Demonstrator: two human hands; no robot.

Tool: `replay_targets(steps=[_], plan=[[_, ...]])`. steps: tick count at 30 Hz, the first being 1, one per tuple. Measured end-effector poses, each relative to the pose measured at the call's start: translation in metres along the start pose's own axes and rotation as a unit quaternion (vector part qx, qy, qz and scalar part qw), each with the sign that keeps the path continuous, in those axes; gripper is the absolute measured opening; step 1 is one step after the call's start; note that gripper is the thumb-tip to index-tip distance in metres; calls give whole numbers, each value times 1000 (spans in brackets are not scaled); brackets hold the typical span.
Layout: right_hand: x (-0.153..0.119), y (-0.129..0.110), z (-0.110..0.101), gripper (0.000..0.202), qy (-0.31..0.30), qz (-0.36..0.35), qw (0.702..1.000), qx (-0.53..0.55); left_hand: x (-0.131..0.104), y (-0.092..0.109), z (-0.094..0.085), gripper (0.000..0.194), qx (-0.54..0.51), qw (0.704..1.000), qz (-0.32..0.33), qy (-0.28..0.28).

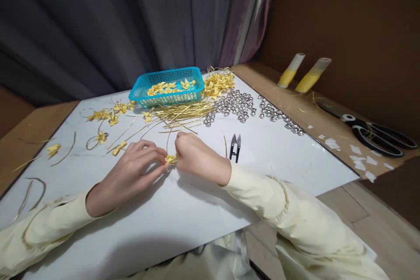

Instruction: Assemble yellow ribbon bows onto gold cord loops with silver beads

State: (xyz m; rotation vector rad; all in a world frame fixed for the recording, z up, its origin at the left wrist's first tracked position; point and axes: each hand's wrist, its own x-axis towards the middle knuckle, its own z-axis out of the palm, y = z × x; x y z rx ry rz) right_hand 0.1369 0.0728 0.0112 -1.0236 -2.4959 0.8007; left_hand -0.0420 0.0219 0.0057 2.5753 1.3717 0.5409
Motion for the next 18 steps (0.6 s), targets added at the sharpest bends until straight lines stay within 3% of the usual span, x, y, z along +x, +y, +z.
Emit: replay_targets(steps=[3,9,18], plan=[[0,0,1,25,-11,0,1000,2,-1,2,0,7,-10,1000,-1,-4],[0,2,-3,18,-6,-2,1000,9,8,-6,4,7,-144,986,-88,-15],[-2,1,-7,11,-34,0,999,14,8,-6,9,16,-252,963,-98,3]])
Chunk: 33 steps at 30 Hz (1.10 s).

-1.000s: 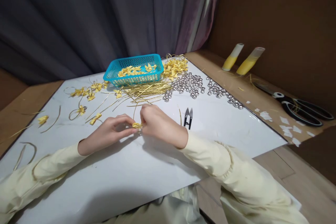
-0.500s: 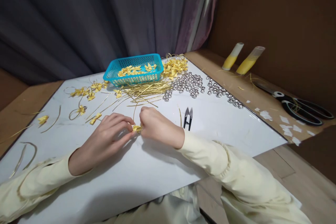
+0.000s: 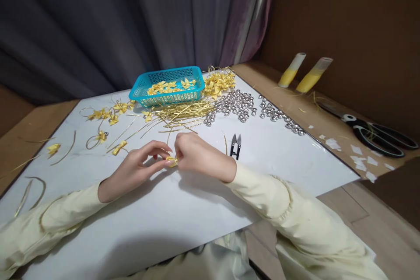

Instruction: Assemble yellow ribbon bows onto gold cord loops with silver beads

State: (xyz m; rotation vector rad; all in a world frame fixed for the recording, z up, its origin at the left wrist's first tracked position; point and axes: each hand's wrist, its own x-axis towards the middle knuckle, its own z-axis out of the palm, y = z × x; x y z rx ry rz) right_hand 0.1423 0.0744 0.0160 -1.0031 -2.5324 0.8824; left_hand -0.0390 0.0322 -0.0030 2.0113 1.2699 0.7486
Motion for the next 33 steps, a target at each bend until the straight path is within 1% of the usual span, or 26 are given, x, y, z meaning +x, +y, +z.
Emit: replay_targets(steps=[4,7,11,14,17,21,23,26,29,33], plan=[[-1,0,-1,8,2,-8,1000,-1,1,1,-1,14,-34,999,-5,-23],[-1,2,-1,6,6,-12,1000,5,1,2,0,11,-22,999,17,-26],[-1,1,-2,5,-6,-14,1000,6,0,2,1,11,-5,999,38,-29],[-2,1,-2,4,-11,-22,1000,8,-2,1,2,10,12,998,55,-19],[-2,2,-2,6,-12,-24,1000,9,-3,-1,4,9,46,995,90,8],[-3,3,-2,10,-12,-17,1000,11,-5,-3,5,12,90,984,149,41],[-3,3,-2,12,-8,-17,1000,14,-5,-3,5,14,106,978,175,45],[-3,3,-1,13,-5,-13,1000,15,-4,-3,5,14,127,971,200,30],[-2,1,-2,14,-7,-2,1000,11,-5,-4,5,12,141,968,205,23],[0,-1,-3,18,-10,11,1000,8,-5,-8,7,9,149,970,191,32]])
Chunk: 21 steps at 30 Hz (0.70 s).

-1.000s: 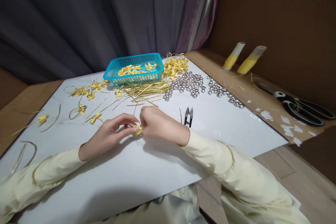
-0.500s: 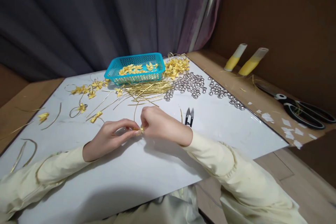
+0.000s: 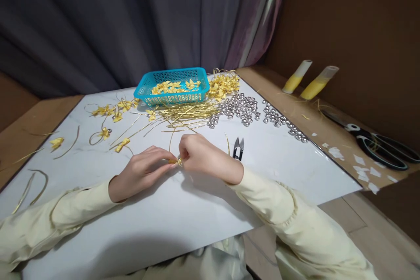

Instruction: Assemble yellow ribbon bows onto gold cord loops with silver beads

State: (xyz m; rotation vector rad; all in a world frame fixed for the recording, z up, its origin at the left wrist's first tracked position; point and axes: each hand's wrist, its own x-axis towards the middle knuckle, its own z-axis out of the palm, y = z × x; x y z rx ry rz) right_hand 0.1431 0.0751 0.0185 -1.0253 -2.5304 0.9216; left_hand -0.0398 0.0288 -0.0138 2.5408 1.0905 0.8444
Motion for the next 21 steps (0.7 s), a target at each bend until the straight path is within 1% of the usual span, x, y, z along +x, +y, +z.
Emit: replay_targets(steps=[9,12,16,21], plan=[[7,3,7,23,-41,56,997,28,-4,-8,10,10,-39,998,-45,-16],[6,2,9,22,-38,54,997,29,-5,-8,11,11,-78,994,-81,-14],[6,6,12,20,-28,32,999,23,-3,-6,11,9,-156,975,-158,-22],[5,12,17,21,-6,-14,1000,2,-1,-7,12,9,-270,935,-228,-29]])
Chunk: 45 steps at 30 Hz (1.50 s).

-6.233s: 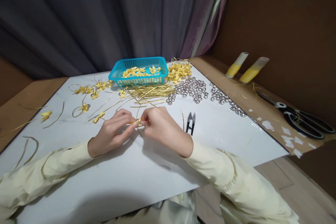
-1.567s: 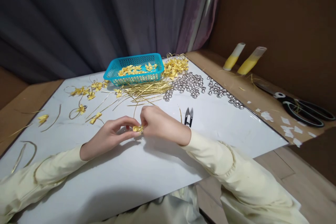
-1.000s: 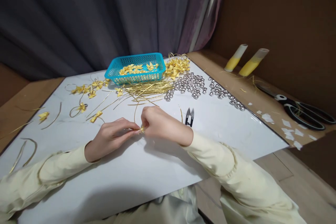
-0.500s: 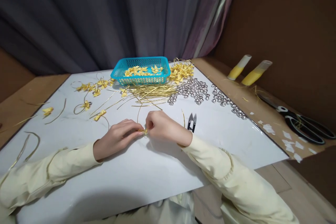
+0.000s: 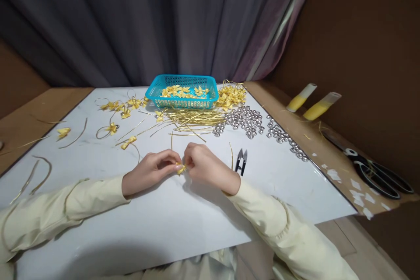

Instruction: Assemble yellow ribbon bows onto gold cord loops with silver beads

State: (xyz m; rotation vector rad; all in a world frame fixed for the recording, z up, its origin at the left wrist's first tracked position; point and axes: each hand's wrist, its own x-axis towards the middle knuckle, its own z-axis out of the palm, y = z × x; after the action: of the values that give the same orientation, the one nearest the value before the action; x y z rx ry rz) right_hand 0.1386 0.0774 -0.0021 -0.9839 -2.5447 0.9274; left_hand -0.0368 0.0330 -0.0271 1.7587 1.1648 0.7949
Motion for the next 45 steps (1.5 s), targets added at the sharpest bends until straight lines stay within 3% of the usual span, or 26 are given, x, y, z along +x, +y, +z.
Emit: replay_targets(steps=[8,18,27,45], plan=[[0,3,0,23,7,-23,1000,-11,2,-5,-1,18,-111,993,-41,-3],[-1,-3,-3,22,-10,-7,1000,-24,-1,0,2,15,-45,999,-8,8],[-1,-2,-1,21,3,-1,1000,-10,1,2,4,11,-89,995,-27,17],[2,-6,-5,17,18,116,993,34,-2,1,1,11,-15,1000,15,19]])
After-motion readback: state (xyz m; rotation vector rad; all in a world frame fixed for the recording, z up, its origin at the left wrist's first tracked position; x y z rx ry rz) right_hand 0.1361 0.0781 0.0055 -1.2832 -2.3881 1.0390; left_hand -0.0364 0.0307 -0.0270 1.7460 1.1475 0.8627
